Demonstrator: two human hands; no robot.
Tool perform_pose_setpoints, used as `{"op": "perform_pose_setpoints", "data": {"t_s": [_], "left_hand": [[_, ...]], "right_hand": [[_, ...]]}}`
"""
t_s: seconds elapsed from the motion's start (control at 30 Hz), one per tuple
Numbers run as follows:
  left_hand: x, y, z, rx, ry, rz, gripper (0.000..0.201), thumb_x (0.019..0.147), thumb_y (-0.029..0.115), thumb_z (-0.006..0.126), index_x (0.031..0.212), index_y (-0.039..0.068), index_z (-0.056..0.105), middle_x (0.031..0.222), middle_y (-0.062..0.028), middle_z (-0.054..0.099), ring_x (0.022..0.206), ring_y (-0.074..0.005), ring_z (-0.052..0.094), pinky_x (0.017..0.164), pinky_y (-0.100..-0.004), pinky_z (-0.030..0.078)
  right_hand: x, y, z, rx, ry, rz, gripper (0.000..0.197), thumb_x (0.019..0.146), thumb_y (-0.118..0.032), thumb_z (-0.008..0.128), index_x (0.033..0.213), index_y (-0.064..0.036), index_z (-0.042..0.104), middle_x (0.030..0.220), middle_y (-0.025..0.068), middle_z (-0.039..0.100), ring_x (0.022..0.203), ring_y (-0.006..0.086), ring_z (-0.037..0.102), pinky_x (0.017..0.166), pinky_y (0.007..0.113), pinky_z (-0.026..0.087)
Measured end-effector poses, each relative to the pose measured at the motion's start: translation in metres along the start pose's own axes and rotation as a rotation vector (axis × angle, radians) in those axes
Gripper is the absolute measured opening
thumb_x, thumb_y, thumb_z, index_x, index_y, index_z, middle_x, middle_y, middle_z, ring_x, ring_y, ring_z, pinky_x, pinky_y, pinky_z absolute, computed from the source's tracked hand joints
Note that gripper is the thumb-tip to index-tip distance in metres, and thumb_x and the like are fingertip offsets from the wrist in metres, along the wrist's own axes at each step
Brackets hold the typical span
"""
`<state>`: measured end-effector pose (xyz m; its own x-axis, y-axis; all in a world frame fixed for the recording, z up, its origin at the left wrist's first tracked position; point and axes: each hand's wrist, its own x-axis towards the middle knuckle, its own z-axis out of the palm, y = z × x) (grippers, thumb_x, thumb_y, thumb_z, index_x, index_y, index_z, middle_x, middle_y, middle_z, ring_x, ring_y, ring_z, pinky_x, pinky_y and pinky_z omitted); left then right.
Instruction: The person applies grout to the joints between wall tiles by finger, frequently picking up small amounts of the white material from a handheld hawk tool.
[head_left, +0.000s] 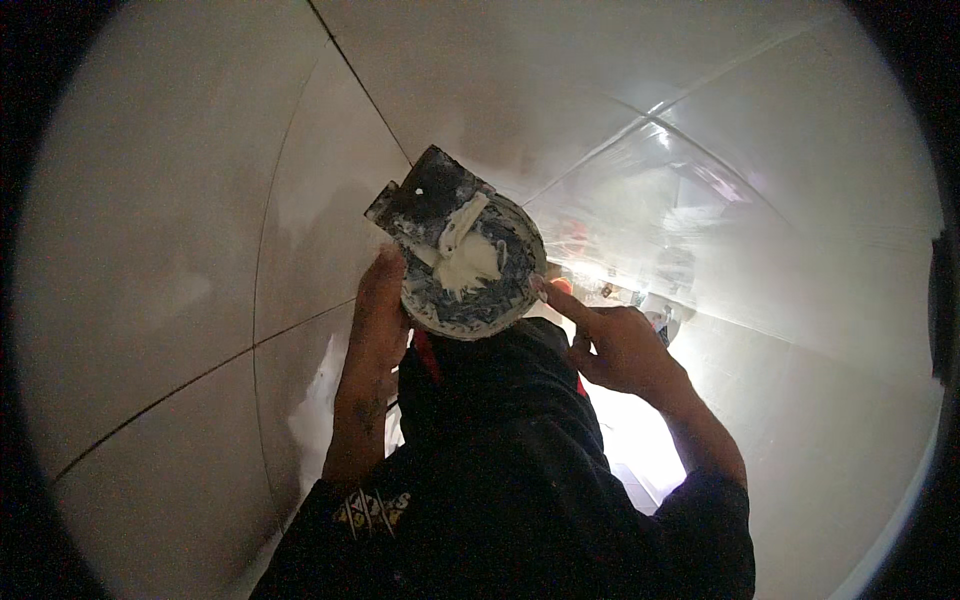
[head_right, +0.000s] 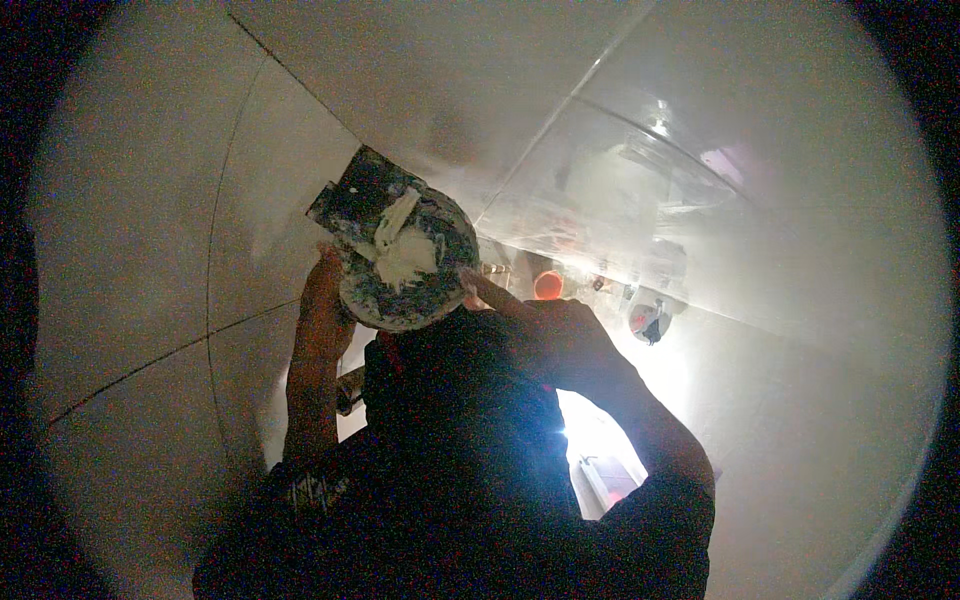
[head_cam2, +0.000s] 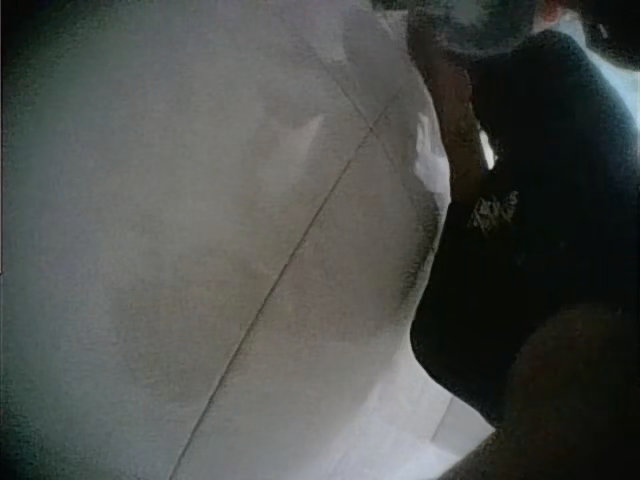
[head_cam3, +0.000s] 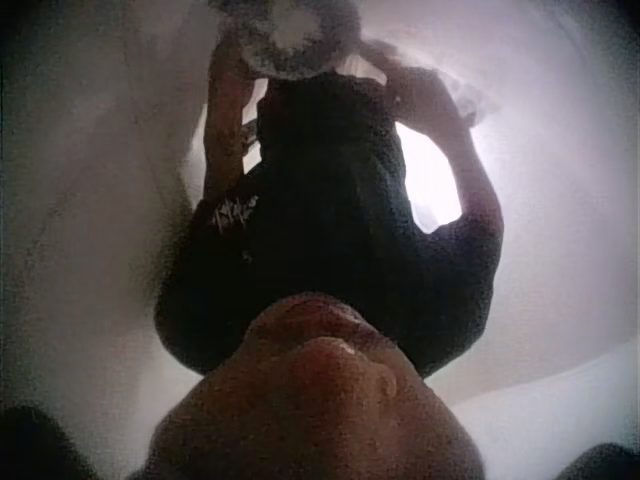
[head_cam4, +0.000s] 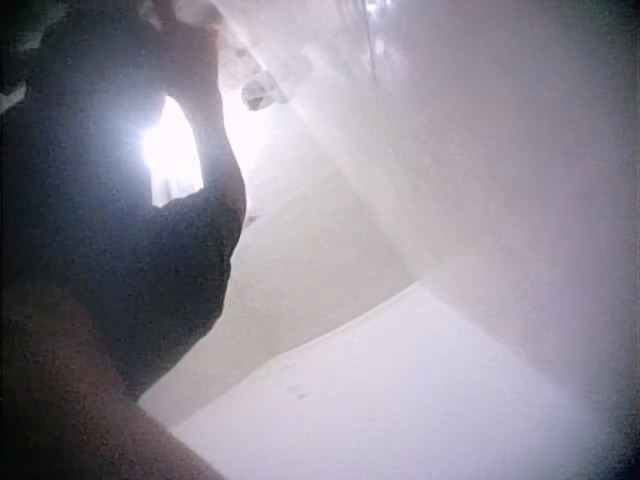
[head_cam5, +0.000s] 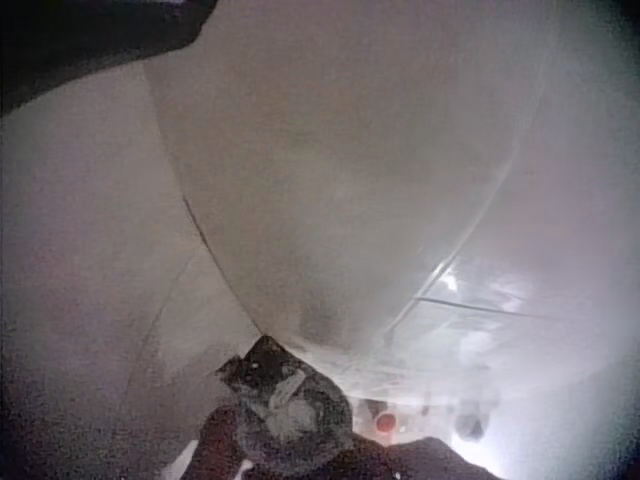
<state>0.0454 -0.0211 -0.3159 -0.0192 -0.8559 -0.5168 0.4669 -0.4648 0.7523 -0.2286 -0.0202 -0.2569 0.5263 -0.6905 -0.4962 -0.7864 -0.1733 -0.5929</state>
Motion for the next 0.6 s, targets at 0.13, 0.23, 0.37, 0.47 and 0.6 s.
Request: {"op": "perform_pose_setpoints", "data": {"t_s": [0.13, 0.23, 0.37, 0.47, 0.6], "left_hand": [[0.003, 0.001, -0.004, 0.119, 0.027, -0.002, 0.065, 0.098, 0.054, 0.040, 0.132, 0.000, 0.046, 0.126, -0.0135, 0.057, 0.115, -0.0252, 0.057, 0.097, -0.0398, 0.045], [0.005, 0.002, -0.001, 0.161, -0.026, 0.023, 0.067, 0.097, 0.055, 0.043, 0.135, 0.000, 0.042, 0.127, -0.0161, 0.056, 0.114, -0.0269, 0.058, 0.094, -0.0397, 0.049], [0.004, 0.008, 0.001, 0.100, -0.165, 0.107, 0.073, 0.095, 0.055, 0.047, 0.138, -0.002, 0.035, 0.128, -0.0207, 0.054, 0.113, -0.0294, 0.060, 0.091, -0.0403, 0.054], [0.009, 0.019, 0.006, -0.015, -0.044, -0.047, 0.078, 0.093, 0.058, 0.048, 0.138, -0.004, 0.035, 0.129, -0.0225, 0.052, 0.115, -0.0315, 0.058, 0.090, -0.0418, 0.054], [0.008, 0.020, -0.009, 0.017, 0.032, 0.027, 0.080, 0.091, 0.060, 0.049, 0.137, -0.004, 0.036, 0.129, -0.0223, 0.052, 0.117, -0.0323, 0.056, 0.093, -0.0426, 0.052]], "right_hand": [[-0.014, 0.008, -0.003, -0.256, 0.095, 0.012, 0.078, 0.077, -0.003, 0.058, 0.147, -0.0246, 0.032, 0.076, 0.0088, 0.065, 0.054, 0.0205, 0.063, 0.055, 0.036, 0.055], [-0.016, 0.012, -0.008, -0.263, 0.269, -0.087, 0.078, 0.077, -0.002, 0.057, 0.147, -0.0257, 0.033, 0.076, 0.0077, 0.065, 0.053, 0.0186, 0.061, 0.051, 0.035, 0.055], [0.012, -0.016, -0.013, -0.460, 0.304, -0.115, 0.076, 0.081, -0.002, 0.058, 0.147, -0.0305, 0.033, 0.083, 0.0101, 0.061, 0.061, 0.0177, 0.060, 0.053, 0.035, 0.055], [0.012, -0.025, -0.009, -0.639, 0.194, 0.084, 0.079, 0.087, 0.000, 0.052, 0.150, -0.0362, 0.022, 0.100, 0.0215, 0.057, 0.080, 0.0261, 0.061, 0.070, 0.040, 0.052], [-0.018, -0.002, 0.011, -0.796, 0.156, 0.008, 0.079, 0.086, -0.001, 0.051, 0.151, -0.0343, 0.020, 0.106, 0.0221, 0.058, 0.085, 0.0284, 0.063, 0.079, 0.047, 0.050]]}}
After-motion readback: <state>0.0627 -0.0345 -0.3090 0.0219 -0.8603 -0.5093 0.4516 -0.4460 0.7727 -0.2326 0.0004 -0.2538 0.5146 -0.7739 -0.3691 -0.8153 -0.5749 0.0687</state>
